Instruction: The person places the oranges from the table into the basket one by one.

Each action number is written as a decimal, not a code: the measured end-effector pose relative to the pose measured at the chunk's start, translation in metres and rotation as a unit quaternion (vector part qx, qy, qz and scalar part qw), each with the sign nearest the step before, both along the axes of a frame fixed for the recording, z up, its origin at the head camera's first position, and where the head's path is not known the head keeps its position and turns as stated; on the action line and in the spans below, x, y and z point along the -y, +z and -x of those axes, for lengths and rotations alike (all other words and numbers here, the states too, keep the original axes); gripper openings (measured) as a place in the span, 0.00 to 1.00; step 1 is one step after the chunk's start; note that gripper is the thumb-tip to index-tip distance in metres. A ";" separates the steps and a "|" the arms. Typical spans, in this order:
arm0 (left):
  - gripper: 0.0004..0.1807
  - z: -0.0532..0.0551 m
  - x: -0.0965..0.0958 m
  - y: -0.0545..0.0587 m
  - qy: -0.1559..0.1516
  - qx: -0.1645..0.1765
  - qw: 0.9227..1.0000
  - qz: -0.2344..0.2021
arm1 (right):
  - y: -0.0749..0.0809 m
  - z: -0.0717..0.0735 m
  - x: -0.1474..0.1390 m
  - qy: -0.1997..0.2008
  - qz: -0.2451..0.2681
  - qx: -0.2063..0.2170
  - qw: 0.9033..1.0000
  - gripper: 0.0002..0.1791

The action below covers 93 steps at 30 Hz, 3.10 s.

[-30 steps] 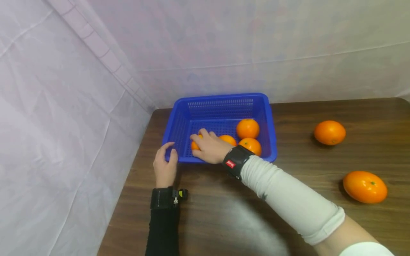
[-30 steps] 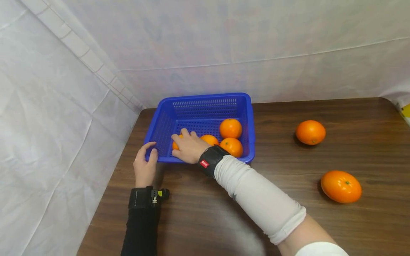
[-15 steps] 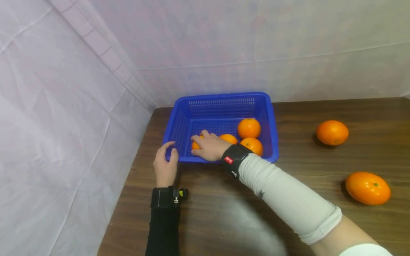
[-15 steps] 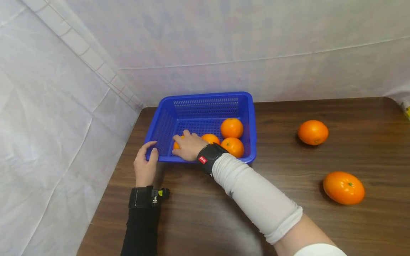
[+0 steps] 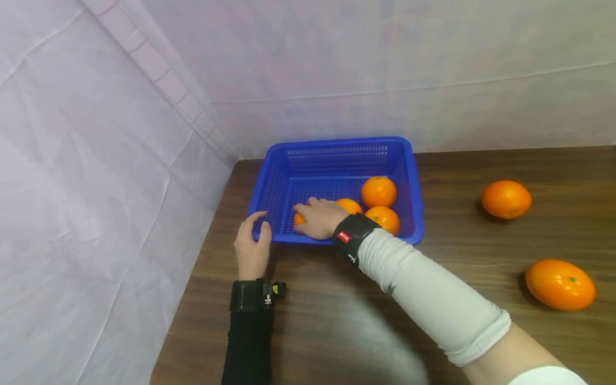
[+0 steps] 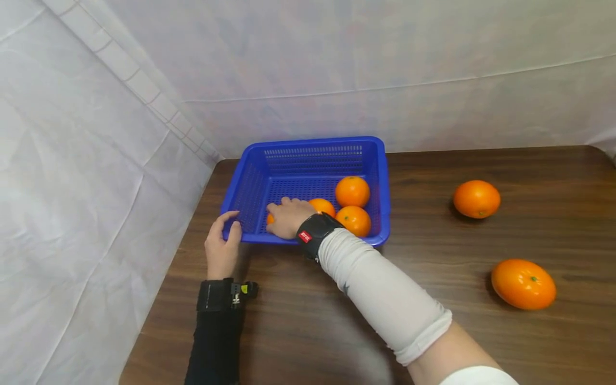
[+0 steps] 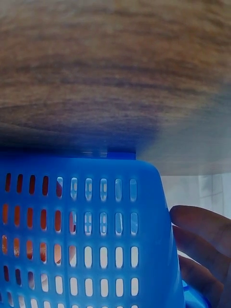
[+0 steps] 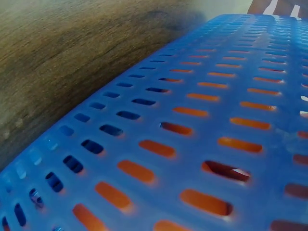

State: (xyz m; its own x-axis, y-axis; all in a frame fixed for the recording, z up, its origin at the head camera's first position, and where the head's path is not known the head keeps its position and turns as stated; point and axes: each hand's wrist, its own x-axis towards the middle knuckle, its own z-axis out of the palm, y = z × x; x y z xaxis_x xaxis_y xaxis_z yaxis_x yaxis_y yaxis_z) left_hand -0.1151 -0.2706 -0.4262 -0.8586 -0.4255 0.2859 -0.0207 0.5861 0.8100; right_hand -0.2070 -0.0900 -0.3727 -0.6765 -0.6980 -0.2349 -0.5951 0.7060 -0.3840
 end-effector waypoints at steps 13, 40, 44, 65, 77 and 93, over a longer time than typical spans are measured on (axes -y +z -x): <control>0.16 0.002 0.005 -0.001 0.003 -0.014 1.000 -0.002 | 0.001 -0.005 -0.004 -0.021 0.059 -0.053 0.997 0.30; 0.15 0.003 0.015 -0.002 0.005 0.001 1.000 -0.009 | 0.014 -0.023 -0.045 -0.024 0.133 -0.084 0.987 0.28; 0.15 0.004 0.018 -0.003 0.007 -0.002 1.000 -0.005 | 0.015 -0.022 -0.054 -0.030 0.145 -0.088 0.985 0.28; 0.16 0.008 0.016 -0.002 0.004 0.001 1.000 -0.013 | 0.012 -0.016 -0.134 -0.064 0.217 -0.072 0.971 0.27; 0.16 0.008 0.016 -0.003 0.004 0.001 1.000 -0.014 | 0.005 -0.020 -0.162 -0.100 0.225 -0.083 0.966 0.25; 0.16 0.007 0.017 -0.003 0.004 -0.005 1.000 -0.013 | 0.000 -0.019 -0.200 -0.147 0.215 -0.078 0.962 0.27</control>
State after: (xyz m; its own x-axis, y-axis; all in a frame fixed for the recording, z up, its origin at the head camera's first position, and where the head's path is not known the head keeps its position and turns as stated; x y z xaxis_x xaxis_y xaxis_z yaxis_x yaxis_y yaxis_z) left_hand -0.1220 -0.2872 -0.4297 -0.8526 -0.4392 0.2830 -0.0164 0.5639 0.8257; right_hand -0.1879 0.1104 -0.3729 -0.8636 -0.4804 0.1527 -0.4670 0.6484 -0.6012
